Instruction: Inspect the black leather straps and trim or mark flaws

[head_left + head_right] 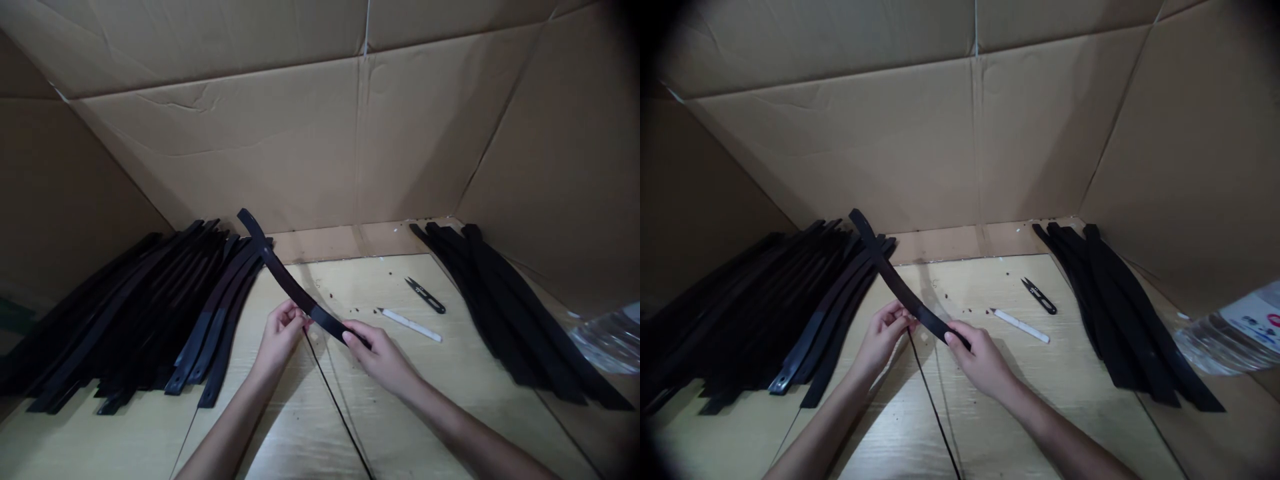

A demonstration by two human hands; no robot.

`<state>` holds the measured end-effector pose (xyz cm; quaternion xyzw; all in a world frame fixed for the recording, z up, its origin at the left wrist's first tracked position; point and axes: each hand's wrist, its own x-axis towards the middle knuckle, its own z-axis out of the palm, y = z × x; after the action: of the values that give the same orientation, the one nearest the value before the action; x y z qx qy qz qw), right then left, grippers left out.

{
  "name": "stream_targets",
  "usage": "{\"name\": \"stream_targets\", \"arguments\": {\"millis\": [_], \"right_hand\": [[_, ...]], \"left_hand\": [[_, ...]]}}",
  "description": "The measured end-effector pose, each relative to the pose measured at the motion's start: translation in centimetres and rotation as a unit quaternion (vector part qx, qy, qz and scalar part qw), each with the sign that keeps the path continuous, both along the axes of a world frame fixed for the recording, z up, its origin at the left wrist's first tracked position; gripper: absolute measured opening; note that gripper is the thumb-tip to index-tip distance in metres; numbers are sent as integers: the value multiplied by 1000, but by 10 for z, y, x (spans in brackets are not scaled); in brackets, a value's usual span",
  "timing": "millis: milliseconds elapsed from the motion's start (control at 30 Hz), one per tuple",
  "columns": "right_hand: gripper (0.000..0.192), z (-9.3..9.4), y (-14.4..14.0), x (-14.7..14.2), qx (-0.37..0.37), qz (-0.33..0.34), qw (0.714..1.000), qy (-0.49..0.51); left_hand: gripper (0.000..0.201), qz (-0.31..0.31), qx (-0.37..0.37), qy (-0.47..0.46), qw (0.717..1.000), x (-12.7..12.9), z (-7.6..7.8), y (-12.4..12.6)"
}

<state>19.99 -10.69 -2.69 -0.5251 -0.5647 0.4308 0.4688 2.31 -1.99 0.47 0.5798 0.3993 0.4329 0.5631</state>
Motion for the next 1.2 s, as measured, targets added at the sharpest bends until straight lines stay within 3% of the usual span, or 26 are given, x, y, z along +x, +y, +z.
{"name": "stream_targets", "arguments": {"millis": [133, 333, 467, 600, 733, 900, 1067, 1200], "right_hand": [[46, 0, 1, 1, -92, 16, 988, 119], [46, 7, 0, 6, -178, 66, 943, 275], [38, 9, -4, 6, -220, 123, 902, 351], [36, 7, -4, 1, -224, 175, 883, 372], [44, 2, -2, -4, -209, 145, 919, 302], [34, 1, -3, -6, -120, 47, 987, 93], [44, 10, -5, -4, -26, -19, 996, -82], [43, 10, -5, -4, -6, -26, 994, -106]], "left_hand": [[10, -38, -14, -32, 999, -2, 0, 1], [20, -101, -28, -76, 992, -5, 1, 2], [44, -100, -75, -122, 985, -7, 2, 0], [40, -78, -72, -130, 986, -7, 0, 0], [21, -63, -31, -102, 992, -6, -4, 1], [15, -48, 11, -52, 997, -5, -3, 0], [12, -34, 9, -23, 999, -4, -1, 0], [10, -29, -23, -55, 998, -4, -2, 0]]}}
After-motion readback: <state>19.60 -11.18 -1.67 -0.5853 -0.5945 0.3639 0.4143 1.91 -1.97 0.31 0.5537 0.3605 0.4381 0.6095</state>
